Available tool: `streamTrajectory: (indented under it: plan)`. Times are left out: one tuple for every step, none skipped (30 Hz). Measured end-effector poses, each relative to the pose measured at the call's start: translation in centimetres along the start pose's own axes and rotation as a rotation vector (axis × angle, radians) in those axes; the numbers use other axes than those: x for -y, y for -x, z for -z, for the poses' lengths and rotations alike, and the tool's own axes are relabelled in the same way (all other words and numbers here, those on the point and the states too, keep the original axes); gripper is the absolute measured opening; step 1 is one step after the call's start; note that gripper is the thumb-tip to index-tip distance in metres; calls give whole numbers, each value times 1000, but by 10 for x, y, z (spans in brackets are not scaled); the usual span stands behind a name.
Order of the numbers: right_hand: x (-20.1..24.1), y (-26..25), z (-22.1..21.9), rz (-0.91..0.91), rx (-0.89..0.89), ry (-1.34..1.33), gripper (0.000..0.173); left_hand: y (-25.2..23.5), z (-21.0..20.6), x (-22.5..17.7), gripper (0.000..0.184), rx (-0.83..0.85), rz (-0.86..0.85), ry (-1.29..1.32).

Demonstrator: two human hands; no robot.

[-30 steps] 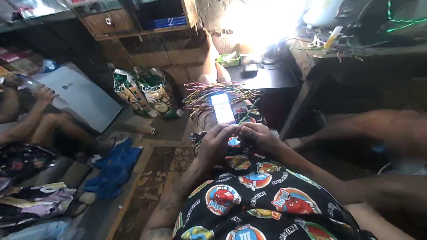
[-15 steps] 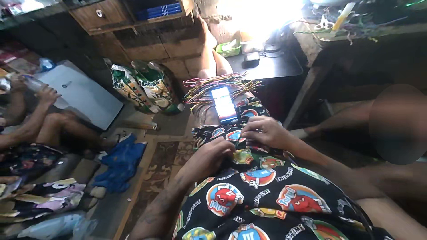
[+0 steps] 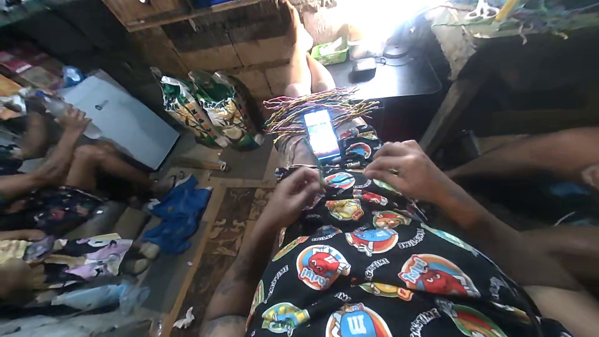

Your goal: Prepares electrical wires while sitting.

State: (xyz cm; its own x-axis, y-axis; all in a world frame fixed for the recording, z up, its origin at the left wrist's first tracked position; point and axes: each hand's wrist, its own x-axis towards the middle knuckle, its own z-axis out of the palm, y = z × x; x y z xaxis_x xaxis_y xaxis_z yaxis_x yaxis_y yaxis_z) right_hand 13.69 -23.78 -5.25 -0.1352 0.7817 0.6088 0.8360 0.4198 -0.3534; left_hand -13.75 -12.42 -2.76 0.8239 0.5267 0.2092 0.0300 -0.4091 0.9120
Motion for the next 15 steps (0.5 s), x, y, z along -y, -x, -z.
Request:
streamTrajectory:
  plan:
    - [-8, -2, 0, -39, -37, -60, 25, -1, 2, 1, 17, 119, -64, -77]
    - [-13, -5, 1, -70, -73, -107, 24, -3, 1, -1, 21, 196, -102, -185]
    - [-14, -7, 3, -94, -107, -140, 23, -6, -2, -4, 21, 217, -109, -306]
    - [-12, -8, 7, -107, -134, -169, 22, -8, -6, -6, 22, 193, -83, -413]
    - [-8, -9, 11, -95, -155, -182, 22, -10, -10, -6, 26, 147, -43, -491]
    - [-2, -9, 15, -65, -168, -190, 23, -12, -13, -4, 28, 82, -23, -551]
    - [6, -8, 18, -15, -167, -176, 25, -13, -16, -1, 29, 5, -28, -598]
    - [14, -7, 20, 42, -166, -161, 27, -15, -17, 1, 26, -70, -29, -617]
    - [21, -5, 20, 88, -161, -147, 27, -16, -18, 3, 22, -145, -15, -604]
    - [25, -2, 19, 124, -144, -144, 25, -17, -18, 4, 21, -211, 18, -556]
    - [26, -1, 16, 150, -137, -141, 23, -17, -17, 4, 20, -263, 70, -459]
    - [24, 0, 14, 156, -123, -141, 22, -17, -15, 5, 18, -297, 112, -319]
    - [19, -1, 14, 149, -108, -155, 22, -15, -11, 6, 15, -312, 122, -144]
    - [11, -3, 14, 126, -105, -165, 24, -13, -7, 7, 12, -298, 95, 32]
    - [2, -4, 16, 81, -107, -160, 26, -10, -2, 9, 12, -242, 46, 161]
